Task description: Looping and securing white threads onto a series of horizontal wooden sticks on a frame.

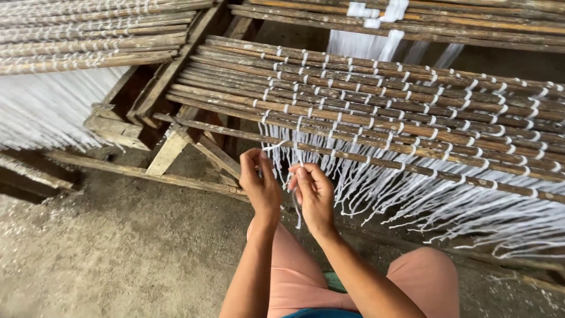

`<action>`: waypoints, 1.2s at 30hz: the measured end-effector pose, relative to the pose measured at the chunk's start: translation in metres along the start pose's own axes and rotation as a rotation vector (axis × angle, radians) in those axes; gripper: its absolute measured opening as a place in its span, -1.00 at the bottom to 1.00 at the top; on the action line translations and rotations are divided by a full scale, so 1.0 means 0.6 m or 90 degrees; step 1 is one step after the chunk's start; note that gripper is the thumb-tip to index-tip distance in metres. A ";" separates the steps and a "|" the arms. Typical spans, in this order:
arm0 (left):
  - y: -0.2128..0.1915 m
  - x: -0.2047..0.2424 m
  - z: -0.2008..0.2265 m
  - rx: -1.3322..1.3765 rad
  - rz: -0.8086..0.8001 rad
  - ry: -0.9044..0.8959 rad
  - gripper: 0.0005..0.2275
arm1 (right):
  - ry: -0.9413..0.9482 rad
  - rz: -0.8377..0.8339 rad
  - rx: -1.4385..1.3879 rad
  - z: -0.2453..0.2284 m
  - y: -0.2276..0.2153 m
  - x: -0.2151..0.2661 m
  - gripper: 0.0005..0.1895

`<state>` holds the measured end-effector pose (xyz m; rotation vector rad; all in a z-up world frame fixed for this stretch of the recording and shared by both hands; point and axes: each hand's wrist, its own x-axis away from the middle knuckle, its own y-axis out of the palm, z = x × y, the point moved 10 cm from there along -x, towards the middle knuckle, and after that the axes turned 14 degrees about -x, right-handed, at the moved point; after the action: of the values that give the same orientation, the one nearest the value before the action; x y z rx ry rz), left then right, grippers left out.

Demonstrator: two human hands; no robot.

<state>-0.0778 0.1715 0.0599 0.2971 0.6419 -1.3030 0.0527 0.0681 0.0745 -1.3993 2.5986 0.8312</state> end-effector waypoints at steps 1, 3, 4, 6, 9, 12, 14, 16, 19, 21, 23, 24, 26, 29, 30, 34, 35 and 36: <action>-0.002 0.001 0.007 -0.005 -0.002 -0.009 -0.95 | 0.000 -0.010 0.007 0.002 0.000 0.001 -0.75; -0.005 0.000 0.007 -0.008 0.006 -0.019 -0.94 | -0.003 -0.027 0.013 0.001 0.005 0.000 -0.75; -0.002 0.003 0.007 -0.003 -0.001 -0.026 -0.94 | -0.011 -0.030 0.022 -0.002 0.003 0.001 -0.75; -0.006 0.007 -0.002 -0.004 -0.002 -0.036 -0.94 | -0.005 -0.046 0.019 0.004 0.007 0.006 -0.74; -0.006 0.009 -0.007 0.003 -0.005 -0.050 -0.95 | -0.003 -0.058 0.015 0.015 0.006 0.010 -0.73; -0.006 0.010 -0.012 0.001 -0.006 -0.048 -0.95 | -0.018 -0.046 0.015 0.010 0.000 0.013 -0.73; -0.004 0.011 -0.009 -0.006 -0.007 -0.040 -0.94 | -0.032 -0.034 0.017 0.003 -0.004 0.013 -0.73; 0.005 0.016 -0.002 -0.006 -0.031 -0.049 -0.95 | -0.044 -0.021 0.022 -0.002 -0.010 0.014 -0.74; 0.014 0.020 -0.002 0.014 -0.044 -0.065 -0.92 | -0.050 -0.012 0.036 0.000 -0.016 0.019 -0.73; 0.013 0.019 -0.002 0.019 -0.043 -0.069 -0.92 | -0.061 0.005 0.046 0.006 -0.029 0.018 -0.73; 0.013 0.017 -0.004 0.024 -0.041 -0.074 -0.92 | -0.071 0.021 0.056 0.011 -0.038 0.015 -0.73; 0.012 0.017 -0.006 0.028 -0.038 -0.077 -0.93 | -0.063 0.014 0.073 0.017 -0.037 0.012 -0.73; 0.008 0.016 -0.009 0.033 -0.035 -0.079 -0.94 | -0.056 0.007 0.091 0.025 -0.036 0.010 -0.73; -0.001 0.009 -0.021 0.044 -0.011 -0.087 -0.92 | -0.074 -0.015 0.141 0.032 -0.033 0.005 -0.74; -0.002 0.006 -0.028 0.040 -0.011 -0.088 -0.92 | -0.080 -0.018 0.150 0.039 -0.036 0.001 -0.74; 0.008 0.000 -0.014 0.027 -0.056 -0.087 -0.90 | -0.091 -0.025 0.183 0.026 -0.030 0.000 -0.74; 0.004 -0.001 -0.007 0.027 -0.056 -0.087 -0.90 | -0.091 -0.025 0.183 0.040 -0.033 0.005 -0.74; 0.007 -0.001 0.002 0.032 -0.062 -0.086 -0.91 | -0.073 -0.042 0.193 0.057 -0.036 0.007 -0.74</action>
<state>-0.0734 0.1723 0.0605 0.2187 0.5152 -1.4208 0.0611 0.0721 0.0349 -1.3015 2.4504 0.4694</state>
